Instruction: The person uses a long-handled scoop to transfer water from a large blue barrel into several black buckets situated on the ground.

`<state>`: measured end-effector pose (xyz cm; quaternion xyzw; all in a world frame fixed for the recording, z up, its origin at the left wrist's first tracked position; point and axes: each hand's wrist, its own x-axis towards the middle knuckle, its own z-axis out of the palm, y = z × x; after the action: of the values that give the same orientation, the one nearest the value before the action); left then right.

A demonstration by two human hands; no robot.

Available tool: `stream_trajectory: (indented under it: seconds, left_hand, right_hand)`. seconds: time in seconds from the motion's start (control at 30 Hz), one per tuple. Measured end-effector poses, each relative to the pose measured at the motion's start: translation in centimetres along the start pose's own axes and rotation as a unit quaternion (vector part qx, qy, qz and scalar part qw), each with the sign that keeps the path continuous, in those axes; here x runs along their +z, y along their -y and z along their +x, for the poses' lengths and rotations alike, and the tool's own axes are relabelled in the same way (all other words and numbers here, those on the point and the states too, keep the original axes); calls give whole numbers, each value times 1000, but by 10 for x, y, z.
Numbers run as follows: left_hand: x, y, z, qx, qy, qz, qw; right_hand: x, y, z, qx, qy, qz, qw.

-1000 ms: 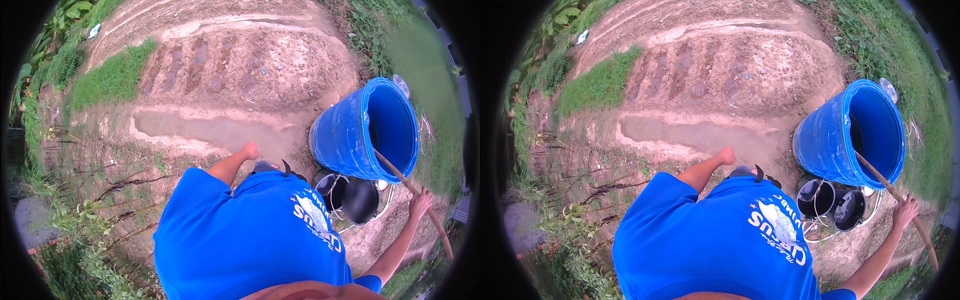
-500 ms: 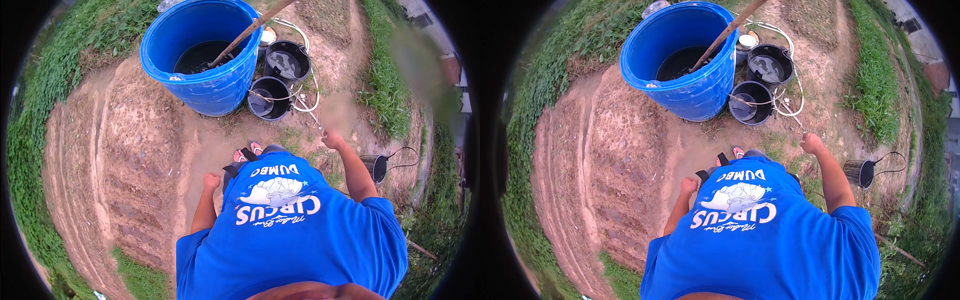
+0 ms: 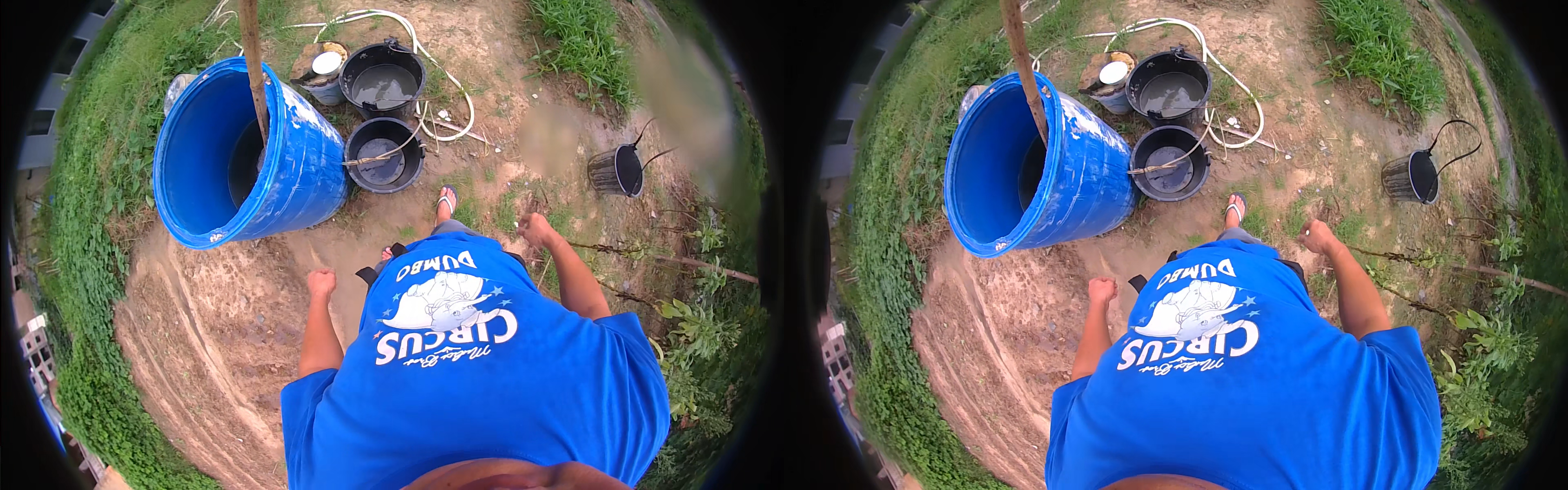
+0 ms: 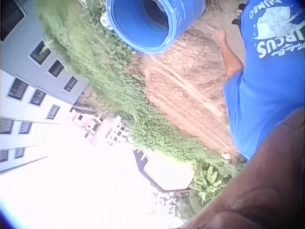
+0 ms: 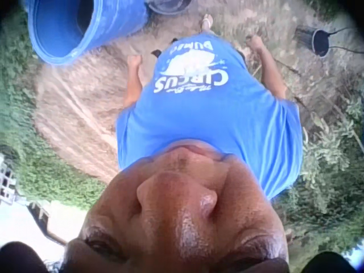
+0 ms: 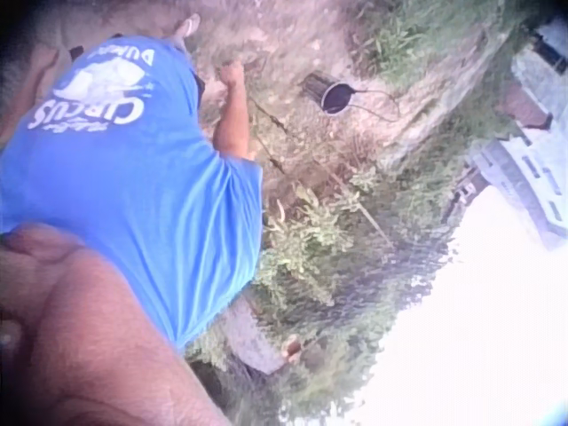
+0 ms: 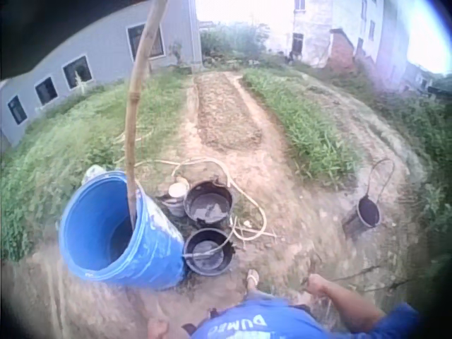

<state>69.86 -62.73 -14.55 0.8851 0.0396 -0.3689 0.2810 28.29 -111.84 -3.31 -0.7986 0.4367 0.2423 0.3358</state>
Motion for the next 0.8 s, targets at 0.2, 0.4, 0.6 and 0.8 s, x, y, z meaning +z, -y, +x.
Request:
stream_trajectory:
  seconds: [0.2,0.4,0.6,0.8]
  left_hand:
    - [72,-127,-15,55,55,64,995]
    - [147,-249,-15,144,130,111,975]
    - [196,-337,17,135,182,98,969]
    - [216,-401,27,167,183,224,943]
  right_hand:
    - [-72,21,48,-56,-69,75,993]
    - [-87,-73,59,-27,-76,38,996]
    - [-87,-161,26,118,-113,89,983]
    - [-63,-180,-20,211,-173,183,945]
